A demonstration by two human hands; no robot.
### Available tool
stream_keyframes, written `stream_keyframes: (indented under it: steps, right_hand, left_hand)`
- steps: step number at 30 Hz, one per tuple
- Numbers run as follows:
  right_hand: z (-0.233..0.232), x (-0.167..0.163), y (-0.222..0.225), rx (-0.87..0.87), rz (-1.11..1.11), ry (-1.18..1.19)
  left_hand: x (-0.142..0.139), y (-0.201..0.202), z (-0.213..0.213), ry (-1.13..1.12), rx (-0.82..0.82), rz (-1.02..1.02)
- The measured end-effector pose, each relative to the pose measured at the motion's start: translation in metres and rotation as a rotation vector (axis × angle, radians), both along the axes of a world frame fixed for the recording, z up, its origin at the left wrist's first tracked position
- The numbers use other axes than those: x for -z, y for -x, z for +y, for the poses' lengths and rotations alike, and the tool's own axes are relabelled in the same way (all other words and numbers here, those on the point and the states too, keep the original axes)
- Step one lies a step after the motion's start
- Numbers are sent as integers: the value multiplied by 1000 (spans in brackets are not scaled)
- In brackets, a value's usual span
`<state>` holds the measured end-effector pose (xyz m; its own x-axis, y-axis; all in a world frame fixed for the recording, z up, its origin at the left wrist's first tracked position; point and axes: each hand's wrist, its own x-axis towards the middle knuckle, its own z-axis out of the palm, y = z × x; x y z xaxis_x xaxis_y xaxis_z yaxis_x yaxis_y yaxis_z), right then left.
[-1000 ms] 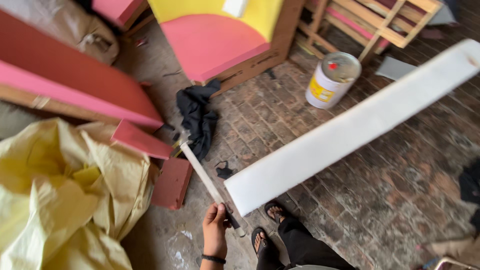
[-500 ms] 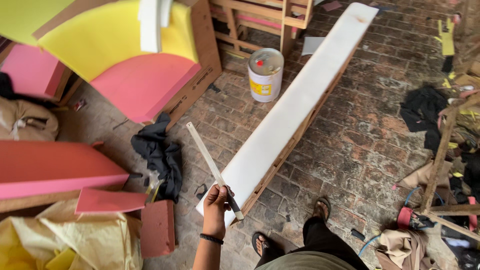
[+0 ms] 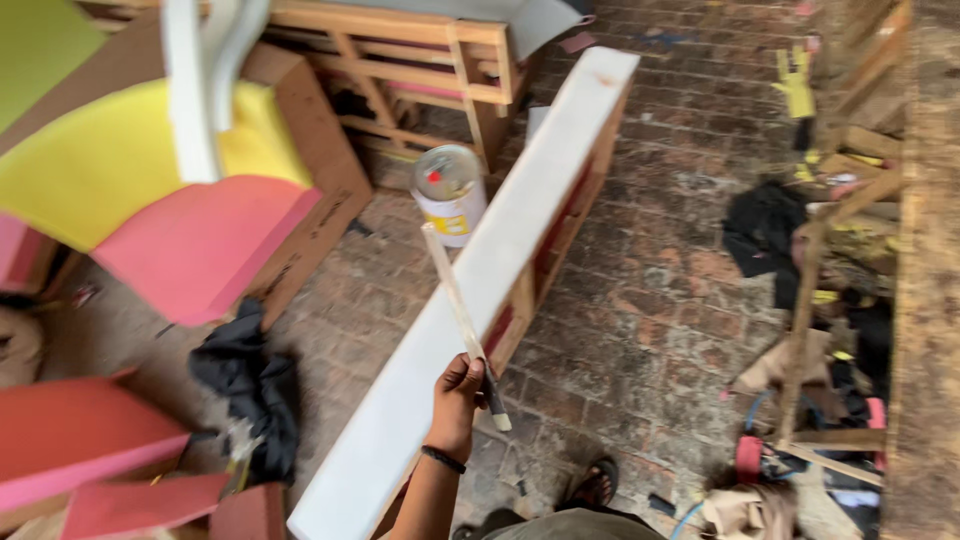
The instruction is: The person handles a long strip of white foam on the workshop floor, pressing and repositioning it, then uses a long blade to cut the foam lengthwise while steadying it with the other hand. They use a ruler to measure and mark the foam, cut off a section, and move the cut pieces aside.
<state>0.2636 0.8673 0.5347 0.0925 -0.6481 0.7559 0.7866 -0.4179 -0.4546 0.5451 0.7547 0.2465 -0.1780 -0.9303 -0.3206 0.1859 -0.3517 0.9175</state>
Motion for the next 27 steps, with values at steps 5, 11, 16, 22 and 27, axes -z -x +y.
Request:
stream_keyframes:
  steps: [5, 11, 16, 22, 27]
  right_hand:
    - [-21, 3, 91, 63, -1, -21]
    - [-78, 32, 175, 137, -20, -41]
    - [-159, 56, 232, 207, -40, -75]
    - [-297, 90, 310, 352, -38, -406]
    - [-422, 154, 362, 443, 173, -963]
  left_hand:
    - [4, 98, -37, -26, 8, 13]
    - [21, 165, -98, -112, 23, -34]
    - [46, 226, -196, -131, -8, 9]
    - [45, 306, -346, -149, -44, 129]
    - [20, 355, -481, -85, -82, 44]
